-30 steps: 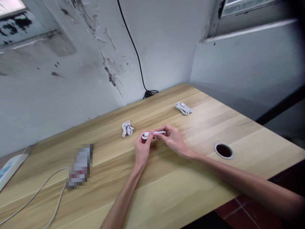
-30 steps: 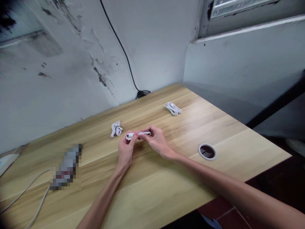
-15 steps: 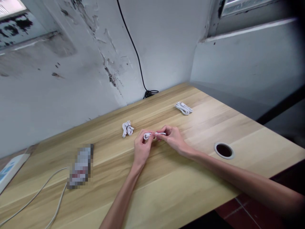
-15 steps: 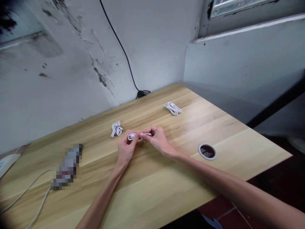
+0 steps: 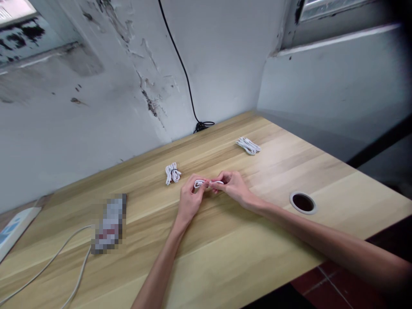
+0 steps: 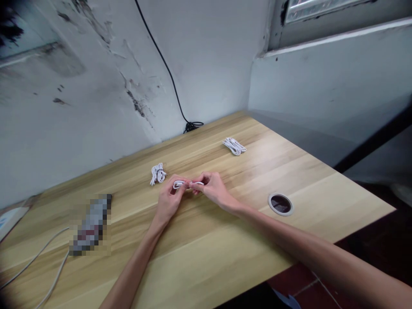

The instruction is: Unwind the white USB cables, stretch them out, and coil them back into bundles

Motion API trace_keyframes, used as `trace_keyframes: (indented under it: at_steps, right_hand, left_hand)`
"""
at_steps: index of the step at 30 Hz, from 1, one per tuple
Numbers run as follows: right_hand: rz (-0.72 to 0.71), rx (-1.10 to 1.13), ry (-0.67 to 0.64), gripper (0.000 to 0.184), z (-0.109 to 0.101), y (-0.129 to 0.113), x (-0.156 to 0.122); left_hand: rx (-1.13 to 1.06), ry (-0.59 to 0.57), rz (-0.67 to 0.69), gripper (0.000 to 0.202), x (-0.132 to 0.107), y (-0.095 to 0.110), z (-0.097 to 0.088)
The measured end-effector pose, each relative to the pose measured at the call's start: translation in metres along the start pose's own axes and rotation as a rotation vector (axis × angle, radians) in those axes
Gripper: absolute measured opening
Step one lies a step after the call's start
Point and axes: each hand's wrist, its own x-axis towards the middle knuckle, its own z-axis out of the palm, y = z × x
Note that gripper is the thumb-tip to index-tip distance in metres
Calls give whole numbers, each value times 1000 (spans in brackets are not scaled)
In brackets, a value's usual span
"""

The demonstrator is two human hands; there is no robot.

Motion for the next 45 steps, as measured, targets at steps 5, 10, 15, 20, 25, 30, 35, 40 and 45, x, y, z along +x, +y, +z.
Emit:
trace_keyframes:
  at_steps: [5,10,15,20,25,30,35,40,45]
  right_hand:
    - [5,-9,-6,36,-1,1,1]
    - [-21,-97,-8,35,-3,6,6]
    - [-183,-308,-13,26,1,5,3]
    - [-524,-777,-116,19,-4,-2,-4]
    - [-718,-1146,-215,24,-14,-3,-4]
    - [-801,-1246,-211,23,-17,-4,-5]
    - [-838,-1258,-159,21,-18,0,-3]
    - [-859,-1322,-167,26,-18,0,-4]
    - [-826,-1338,-224,23,-21,-4,-6]
  left_hand:
    - [-16,-7,-21,15,1,-2,-1]
    - [-92,14,-131,20,1,-6,2]
    - [-288,64,-345,27,1,-13,6]
    - [-501,95,-462,31,2,-18,6]
    - [-531,52,-491,31,3,-19,3]
    - [-514,26,-464,30,2,-19,4]
    - [-474,39,-425,29,1,-17,6]
    - [-428,48,-390,28,1,-16,6]
    - [-463,43,-434,28,1,-18,6]
